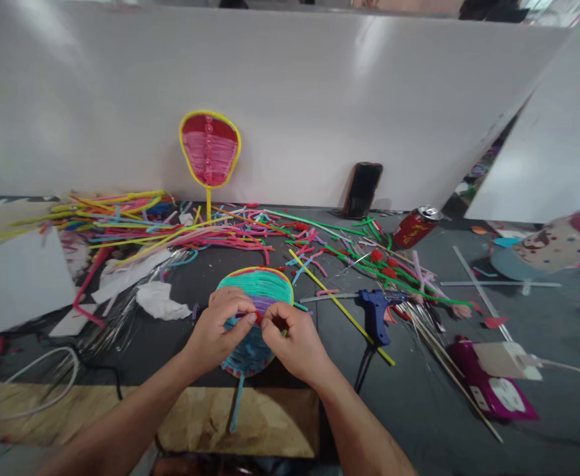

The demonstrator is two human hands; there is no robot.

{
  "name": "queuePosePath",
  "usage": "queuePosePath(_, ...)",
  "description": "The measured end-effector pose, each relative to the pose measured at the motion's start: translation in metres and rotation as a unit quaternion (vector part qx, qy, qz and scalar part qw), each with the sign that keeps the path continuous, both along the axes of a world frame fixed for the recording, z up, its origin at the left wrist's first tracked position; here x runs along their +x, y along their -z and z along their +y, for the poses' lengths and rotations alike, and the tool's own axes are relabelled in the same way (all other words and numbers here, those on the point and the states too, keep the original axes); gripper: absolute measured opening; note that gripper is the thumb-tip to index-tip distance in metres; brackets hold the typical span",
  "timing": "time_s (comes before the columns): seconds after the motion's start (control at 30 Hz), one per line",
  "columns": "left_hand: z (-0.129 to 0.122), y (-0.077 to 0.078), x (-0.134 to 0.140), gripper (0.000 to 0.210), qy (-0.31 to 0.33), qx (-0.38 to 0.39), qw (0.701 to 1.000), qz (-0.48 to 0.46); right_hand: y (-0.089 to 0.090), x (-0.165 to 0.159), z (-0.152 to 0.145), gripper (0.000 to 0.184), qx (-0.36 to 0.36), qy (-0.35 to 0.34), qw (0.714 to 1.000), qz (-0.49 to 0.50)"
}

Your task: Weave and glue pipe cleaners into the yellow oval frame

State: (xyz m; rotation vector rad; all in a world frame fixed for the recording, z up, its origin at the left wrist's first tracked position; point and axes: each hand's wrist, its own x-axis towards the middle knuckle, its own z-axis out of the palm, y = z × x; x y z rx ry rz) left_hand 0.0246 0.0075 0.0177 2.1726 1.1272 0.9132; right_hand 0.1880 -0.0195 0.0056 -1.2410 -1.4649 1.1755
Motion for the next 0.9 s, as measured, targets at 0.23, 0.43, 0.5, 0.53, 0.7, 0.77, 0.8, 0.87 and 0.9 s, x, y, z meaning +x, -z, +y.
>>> queuePosePath(0.23, -0.0052, 0.0001, 0.0049, 0.016, -0.057, -0.236, 0.953, -0.18, 0.0015, -0.0047, -0.0041, 0.009, 0.016, 0.038, 0.999, -0.004)
queuePosePath(0.43, -0.0055, -0.0029, 0.0049, 0.021, -0.03, -0.329, 0.912, -0.244, -0.0005, -0.0028, -0.0008, 0.02, -0.048, 0.04, 0.988, 0.139)
queuePosePath(0.5, -0.004, -0.0032, 0.0036, 0.022, -0.042, -0.305, 0.925, -0.224, -0.0009, -0.0008, -0.0004, 0.019, -0.048, 0.038, 0.984, 0.17)
queuePosePath(0.53, -0.0032, -0.0031, 0.003, 0.022, -0.049, -0.29, 0.932, -0.212, -0.0005, 0.0001, -0.0006, 0.017, -0.041, 0.032, 0.982, 0.179)
queuePosePath(0.7, -0.0023, 0.0003, 0.0025, 0.017, -0.046, -0.263, 0.948, -0.175, 0.0032, 0.0006, -0.0031, 0.025, 0.024, 0.021, 0.995, 0.09)
queuePosePath(0.77, -0.0034, 0.0016, 0.003, 0.013, -0.032, -0.272, 0.945, -0.18, 0.0025, 0.0001, -0.0029, 0.012, 0.02, 0.033, 0.997, 0.062)
queuePosePath(0.8, -0.0041, 0.0021, 0.0031, 0.012, -0.024, -0.275, 0.944, -0.181, 0.0017, 0.0, -0.0025, 0.013, 0.011, 0.035, 0.997, 0.063)
queuePosePath(0.87, -0.0055, 0.0027, 0.0025, 0.01, -0.011, -0.274, 0.946, -0.174, 0.0001, 0.0002, -0.0015, 0.02, -0.012, 0.032, 0.996, 0.078)
queuePosePath(0.9, -0.0062, 0.0028, 0.0019, 0.009, -0.004, -0.269, 0.948, -0.168, -0.0003, 0.0004, -0.0011, 0.024, -0.021, 0.029, 0.995, 0.089)
